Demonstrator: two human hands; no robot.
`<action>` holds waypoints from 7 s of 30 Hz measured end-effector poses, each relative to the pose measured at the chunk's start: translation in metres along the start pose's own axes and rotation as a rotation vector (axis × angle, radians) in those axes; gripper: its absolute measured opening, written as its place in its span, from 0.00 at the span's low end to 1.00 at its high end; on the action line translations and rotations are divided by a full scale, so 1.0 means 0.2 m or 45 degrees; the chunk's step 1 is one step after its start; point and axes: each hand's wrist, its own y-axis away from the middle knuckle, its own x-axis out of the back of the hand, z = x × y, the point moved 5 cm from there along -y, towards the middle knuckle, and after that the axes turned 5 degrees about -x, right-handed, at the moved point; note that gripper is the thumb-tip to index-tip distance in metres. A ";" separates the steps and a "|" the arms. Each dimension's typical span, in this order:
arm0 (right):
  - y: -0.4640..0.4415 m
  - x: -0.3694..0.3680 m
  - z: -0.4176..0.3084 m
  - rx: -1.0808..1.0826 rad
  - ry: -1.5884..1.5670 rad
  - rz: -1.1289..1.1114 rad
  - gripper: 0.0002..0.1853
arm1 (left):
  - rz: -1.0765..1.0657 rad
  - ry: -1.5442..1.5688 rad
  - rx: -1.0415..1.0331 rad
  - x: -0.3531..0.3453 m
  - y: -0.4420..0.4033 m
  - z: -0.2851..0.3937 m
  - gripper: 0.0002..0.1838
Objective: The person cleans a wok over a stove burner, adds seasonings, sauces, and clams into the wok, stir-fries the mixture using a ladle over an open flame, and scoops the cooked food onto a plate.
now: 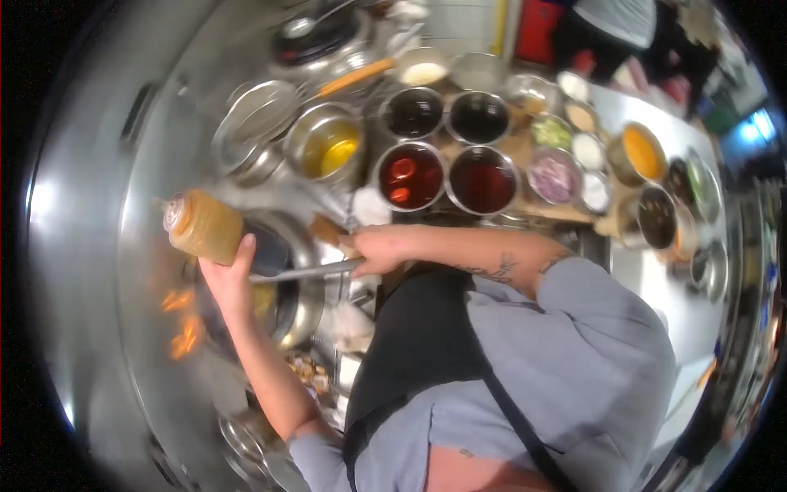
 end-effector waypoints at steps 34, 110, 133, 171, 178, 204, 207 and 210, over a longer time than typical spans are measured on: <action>1.02 1.12 1.99 -0.757 -0.034 0.962 0.36 | -1.237 0.255 -0.009 -2.71 0.17 -0.22 0.42; -0.53 -0.50 -0.39 0.189 0.443 0.129 0.29 | 0.666 -1.019 0.280 1.34 0.84 -0.88 0.30; 1.82 0.02 0.99 -0.586 -0.827 0.923 0.36 | -0.920 0.306 0.114 -2.65 -0.33 -0.03 0.22; -0.16 0.01 -0.40 0.609 0.101 0.363 0.31 | 0.721 0.205 0.573 -0.03 1.27 -0.25 0.15; -0.68 -0.48 -0.49 0.046 0.401 -0.119 0.34 | 1.011 0.404 0.685 0.23 1.81 -0.39 0.14; -0.68 -0.32 -0.38 0.029 -0.085 -0.017 0.28 | 0.350 -1.095 0.250 0.37 0.90 -0.75 0.15; -0.74 -0.33 -0.36 0.132 -0.136 0.126 0.29 | 0.441 -0.800 0.070 0.33 1.03 -0.56 0.16; -0.71 -0.33 -0.36 0.154 0.072 0.232 0.29 | 0.354 -0.354 0.038 0.21 1.14 -0.47 0.15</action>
